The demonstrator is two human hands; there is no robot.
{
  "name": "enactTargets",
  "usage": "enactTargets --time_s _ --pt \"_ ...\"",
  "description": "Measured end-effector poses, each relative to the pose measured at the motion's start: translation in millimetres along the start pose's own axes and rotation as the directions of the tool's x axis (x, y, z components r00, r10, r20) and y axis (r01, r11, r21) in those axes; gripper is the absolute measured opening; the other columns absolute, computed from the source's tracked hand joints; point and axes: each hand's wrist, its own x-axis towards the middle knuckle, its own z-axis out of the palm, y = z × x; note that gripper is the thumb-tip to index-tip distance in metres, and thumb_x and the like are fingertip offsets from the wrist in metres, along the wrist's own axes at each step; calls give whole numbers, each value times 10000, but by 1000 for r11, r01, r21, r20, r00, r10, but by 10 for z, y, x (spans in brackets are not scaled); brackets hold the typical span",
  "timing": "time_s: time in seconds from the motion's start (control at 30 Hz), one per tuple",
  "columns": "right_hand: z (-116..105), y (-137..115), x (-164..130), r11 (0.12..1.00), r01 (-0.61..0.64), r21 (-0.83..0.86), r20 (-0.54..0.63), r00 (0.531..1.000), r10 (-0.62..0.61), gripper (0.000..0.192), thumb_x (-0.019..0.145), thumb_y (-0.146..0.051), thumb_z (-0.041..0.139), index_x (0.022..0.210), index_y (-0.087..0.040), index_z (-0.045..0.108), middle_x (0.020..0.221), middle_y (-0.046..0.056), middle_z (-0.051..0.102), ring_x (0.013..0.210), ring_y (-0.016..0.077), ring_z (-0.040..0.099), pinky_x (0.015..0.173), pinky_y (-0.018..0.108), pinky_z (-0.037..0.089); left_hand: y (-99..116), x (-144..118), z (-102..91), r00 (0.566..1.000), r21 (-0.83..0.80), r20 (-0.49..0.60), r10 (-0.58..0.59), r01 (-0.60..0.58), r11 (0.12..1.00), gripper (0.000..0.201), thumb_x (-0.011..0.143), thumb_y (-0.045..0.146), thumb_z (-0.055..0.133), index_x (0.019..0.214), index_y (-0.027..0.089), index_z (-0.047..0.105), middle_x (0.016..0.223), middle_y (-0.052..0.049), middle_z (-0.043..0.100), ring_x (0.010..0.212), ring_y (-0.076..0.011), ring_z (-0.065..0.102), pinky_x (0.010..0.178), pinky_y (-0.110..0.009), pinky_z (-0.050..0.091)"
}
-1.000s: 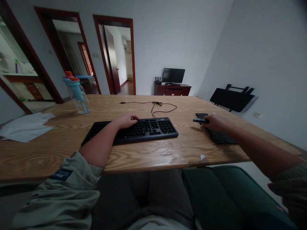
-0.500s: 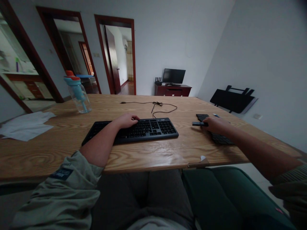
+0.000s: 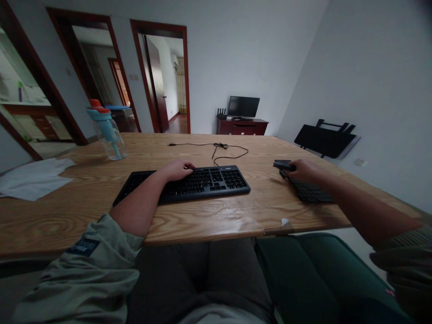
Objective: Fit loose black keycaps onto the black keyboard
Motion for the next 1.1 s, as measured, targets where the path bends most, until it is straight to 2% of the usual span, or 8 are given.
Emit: enactTargets --time_s 0.3,0.57,0.7,0.8,0.87,0.93,1.0,1.1 --pt "-343 -352 -227 989 65 129 -93 994 -53 347 900 -351 579 1146 -144 711 1044 145 726 837 282 652 681 342 462 -43 19 16 1000 17 -19 20 -19 1000 425 840 337 519 1184 187 719 1153 -64 745 1000 -198 688 897 -261 507" --pt "-141 -1803 -421 895 373 245 -32 926 -377 340 902 -291 575 1216 -239 695 1096 75 730 874 232 668 729 298 480 175 -166 -198 957 56 -275 93 -80 995 399 846 306 523 1157 167 729 1239 -99 698 1144 -255 620 1022 -346 449" --pt "105 -2275 -414 847 516 127 -130 856 -501 335 936 -339 558 1225 -246 699 1122 90 717 948 243 662 830 336 493 654 -840 -220 900 -350 -369 233 -367 862 377 892 377 538 1160 175 710 1203 -99 705 1101 -238 635 972 -357 483" --pt "208 -2321 -361 837 540 88 -215 831 -513 321 937 -333 572 1191 -205 722 1127 109 700 996 249 651 894 363 499 914 -1475 213 831 -683 -142 538 -476 554 385 892 426 571 1140 171 719 1138 -105 729 1050 -231 665 944 -342 498" --pt "205 -2273 -414 828 552 92 -288 811 -509 329 916 -310 602 1201 -189 715 1181 125 674 1042 262 639 942 399 496 907 -1794 766 731 -764 168 661 -327 556 392 891 417 580 1168 181 725 1128 -99 741 1020 -213 684 912 -302 507" --pt "154 -2211 -626 799 584 147 -422 767 -483 361 907 -296 613 1241 -182 686 1244 138 645 1108 279 618 992 439 482 755 -1977 1443 754 -625 424 502 -158 765 392 869 397 591 1192 221 725 1156 -77 738 1037 -217 680 912 -306 503" --pt "122 -2151 -1013 727 632 267 -595 702 -392 355 930 -282 577 1264 -189 657 1230 136 653 1143 273 612 996 440 493 535 -2038 2101 902 -296 430 50 88 951 378 881 297 509 1184 239 727 1214 -86 715 1123 -257 647 952 -380 480" --pt "343 -2052 -1739 576 711 402 -735 626 -260 288 929 -205 542 1189 -233 663 1129 108 695 1083 243 658 906 367 556 265 -2001 2781 840 -148 542 -6 102 984 339 858 253 504 1069 261 769 1060 -111 756 1029 -305 685 921 -470 471"
